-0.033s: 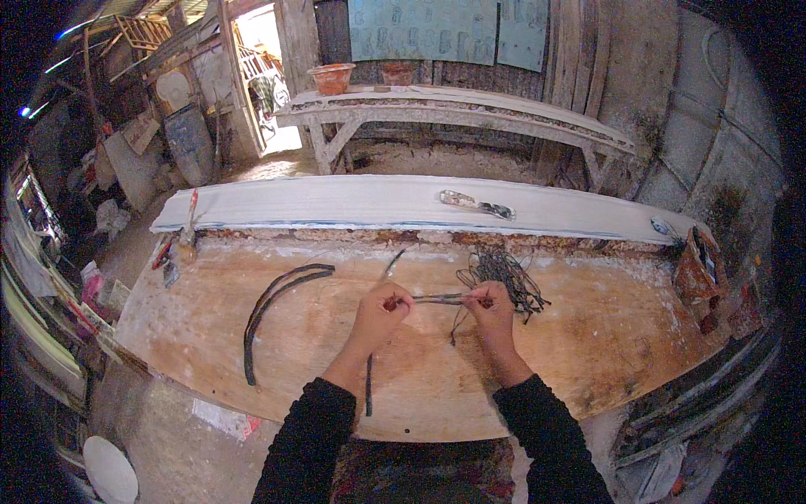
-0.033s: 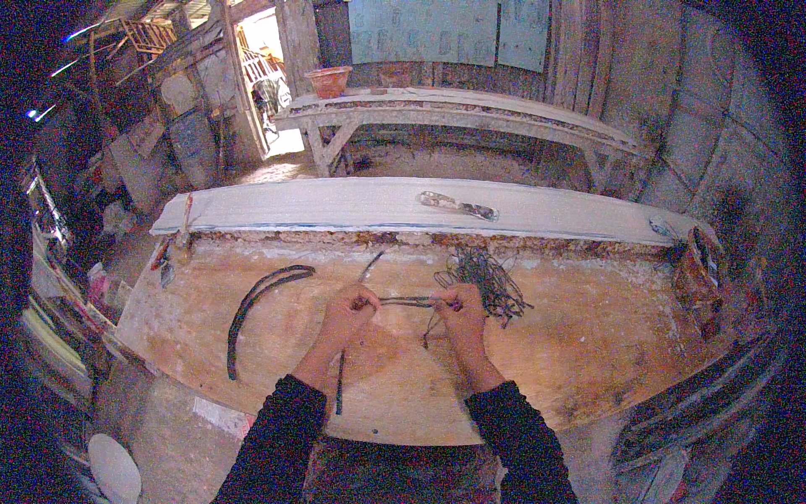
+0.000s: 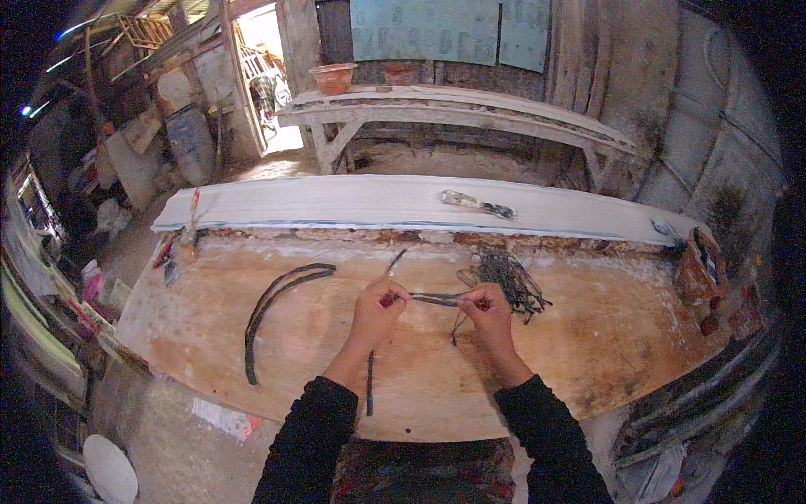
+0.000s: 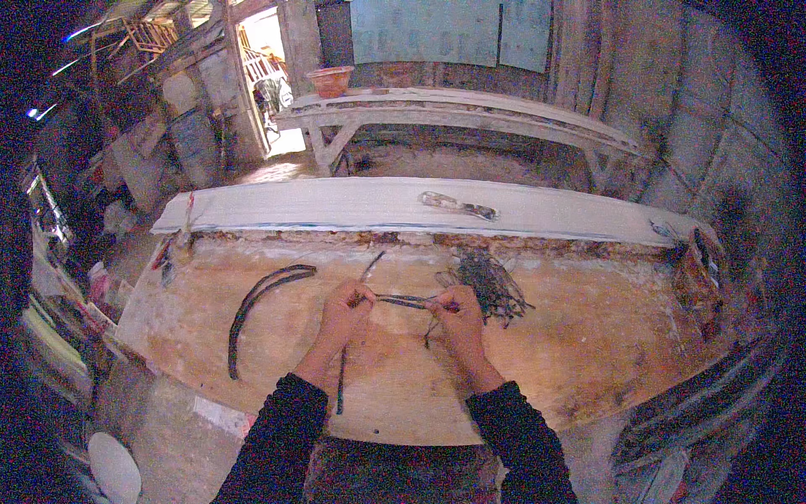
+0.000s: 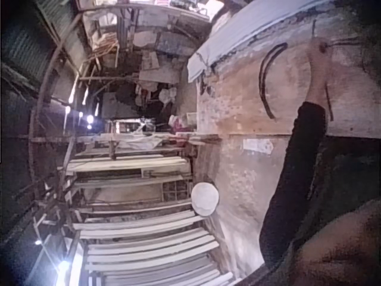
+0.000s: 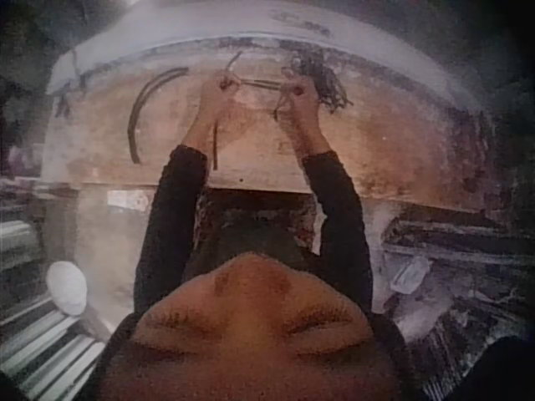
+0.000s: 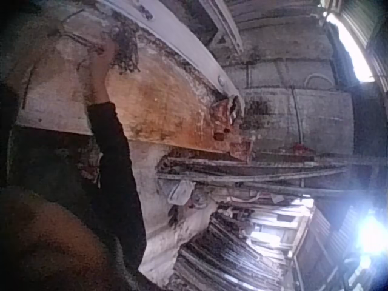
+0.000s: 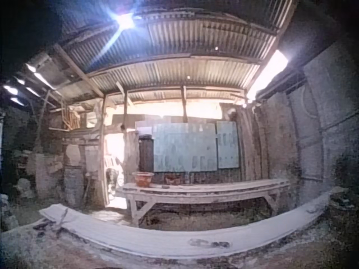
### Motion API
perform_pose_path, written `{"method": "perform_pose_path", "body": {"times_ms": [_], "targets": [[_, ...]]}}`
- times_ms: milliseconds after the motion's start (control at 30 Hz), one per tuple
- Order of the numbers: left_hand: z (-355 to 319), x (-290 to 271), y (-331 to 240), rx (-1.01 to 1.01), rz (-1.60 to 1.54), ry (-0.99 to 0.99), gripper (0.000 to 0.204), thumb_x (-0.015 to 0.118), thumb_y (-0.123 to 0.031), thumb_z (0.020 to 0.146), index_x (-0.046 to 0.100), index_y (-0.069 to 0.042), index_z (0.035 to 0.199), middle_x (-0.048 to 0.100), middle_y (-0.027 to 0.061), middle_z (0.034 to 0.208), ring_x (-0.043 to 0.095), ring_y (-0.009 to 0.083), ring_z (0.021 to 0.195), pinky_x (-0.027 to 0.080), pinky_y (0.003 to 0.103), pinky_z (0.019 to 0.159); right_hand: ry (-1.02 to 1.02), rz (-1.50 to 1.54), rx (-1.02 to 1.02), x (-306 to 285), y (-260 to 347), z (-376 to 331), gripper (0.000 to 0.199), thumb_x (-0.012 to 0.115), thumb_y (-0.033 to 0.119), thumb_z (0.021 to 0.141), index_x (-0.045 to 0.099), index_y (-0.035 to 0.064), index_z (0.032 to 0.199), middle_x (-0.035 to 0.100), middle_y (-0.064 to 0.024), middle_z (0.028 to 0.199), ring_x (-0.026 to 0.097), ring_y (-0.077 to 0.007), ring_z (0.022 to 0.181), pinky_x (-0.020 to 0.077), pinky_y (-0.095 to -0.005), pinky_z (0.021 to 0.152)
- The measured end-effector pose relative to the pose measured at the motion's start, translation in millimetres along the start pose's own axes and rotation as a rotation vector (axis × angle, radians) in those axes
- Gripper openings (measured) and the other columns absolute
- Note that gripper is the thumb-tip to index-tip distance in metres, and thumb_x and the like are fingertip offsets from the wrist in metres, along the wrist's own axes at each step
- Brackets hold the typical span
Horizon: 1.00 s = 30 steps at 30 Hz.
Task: The person ties black cords into loops by hand on a wooden workbench. They repeatedly pick up cords, form loops, and secure them with knots, placing the finished loops on the table.
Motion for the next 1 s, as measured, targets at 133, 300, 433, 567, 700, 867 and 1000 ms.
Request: {"method": "perform_pose_path", "body": {"times_ms": [133,300,433,567,700,867,1000], "targets": [[9.5,-10.9,13.6,-0.173,-0.057,-0.262,0.008,0.058,0.001,0.069,0.056,-0.005,0.075,0.053,-0.0015,0.066,0.047,0.0060,0.059,0.038,0.019,0.054,0.392,0.317,0.212,18.8,18.8,-19.3,0.012,0.065,0.007,0.072,0.054,0.0031,0.071,0.048,-0.0009,0.083,0.047,-0.0095,0.074,0.0382,-0.0219,0.065],[14.2,-8.8,30.8,-0.258,-0.140,-0.112,0.008,0.063,-0.002,0.069,0.056,-0.004,0.071,0.054,-0.0002,0.063,0.048,0.0073,0.056,0.038,0.020,0.052,0.764,0.425,0.219,39.2,39.0,-43.1,0.011,0.064,0.008,0.072,0.059,0.0017,0.078,0.049,-0.0019,0.087,0.048,-0.0121,0.083,0.0384,-0.0252,0.074],[15.5,-4.8,48.2,-0.132,-0.199,-0.079,0.009,0.065,-0.002,0.068,0.056,-0.004,0.070,0.055,0.0002,0.064,0.049,0.0080,0.056,0.039,0.020,0.052,0.795,0.340,0.004,40.2,46.5,-41.6,0.009,0.064,0.006,0.072,0.061,0.0011,0.079,0.050,-0.0033,0.089,0.049,-0.0135,0.084,0.0394,-0.0262,0.076],[13.4,-2.7,35.1,-0.215,-0.102,-0.068,0.008,0.064,-0.002,0.069,0.056,-0.004,0.071,0.057,0.0002,0.066,0.050,0.0080,0.059,0.040,0.020,0.054,0.736,0.420,0.145,34.1,34.5,-38.8,0.007,0.065,0.004,0.070,0.060,0.0019,0.073,0.052,-0.0035,0.084,0.051,-0.0117,0.074,0.0414,-0.0230,0.066],[7.9,3.3,28.1,-0.278,-0.117,-0.021,0.008,0.064,-0.004,0.070,0.057,-0.004,0.071,0.057,-0.0001,0.066,0.050,0.0075,0.059,0.040,0.021,0.055,0.637,0.334,0.194,26.0,32.1,-32.1,0.011,0.066,0.003,0.069,0.055,0.0043,0.069,0.051,0.0007,0.073,0.049,-0.0076,0.065,0.0390,-0.0202,0.057],[0.4,17.2,12.8,-0.204,-0.070,0.267,0.009,0.065,-0.006,0.070,0.057,-0.004,0.071,0.056,-0.0014,0.068,0.050,0.0069,0.062,0.039,0.021,0.057,0.360,0.192,0.252,15.5,21.2,-15.9,0.012,0.061,0.002,0.072,0.049,0.0060,0.074,0.049,0.0032,0.071,0.047,-0.0048,0.065,0.0369,-0.0191,0.057],[-13.5,35.8,7.9,0.040,-0.069,0.575,0.012,0.067,-0.009,0.069,0.057,-0.004,0.072,0.053,-0.0012,0.073,0.048,0.0073,0.068,0.038,0.021,0.060,0.069,0.176,0.087,1.4,-6.0,5.4,0.007,0.057,0.003,0.076,0.049,0.0048,0.077,0.050,0.0023,0.071,0.046,-0.0060,0.067,0.0369,-0.0201,0.061]]}}
Point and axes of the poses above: each hand's wrist, its own z-axis towards the middle knuckle, its own x-axis out of the palm, y = z × x, the point moved 3 cm from there along z, towards the middle knuckle
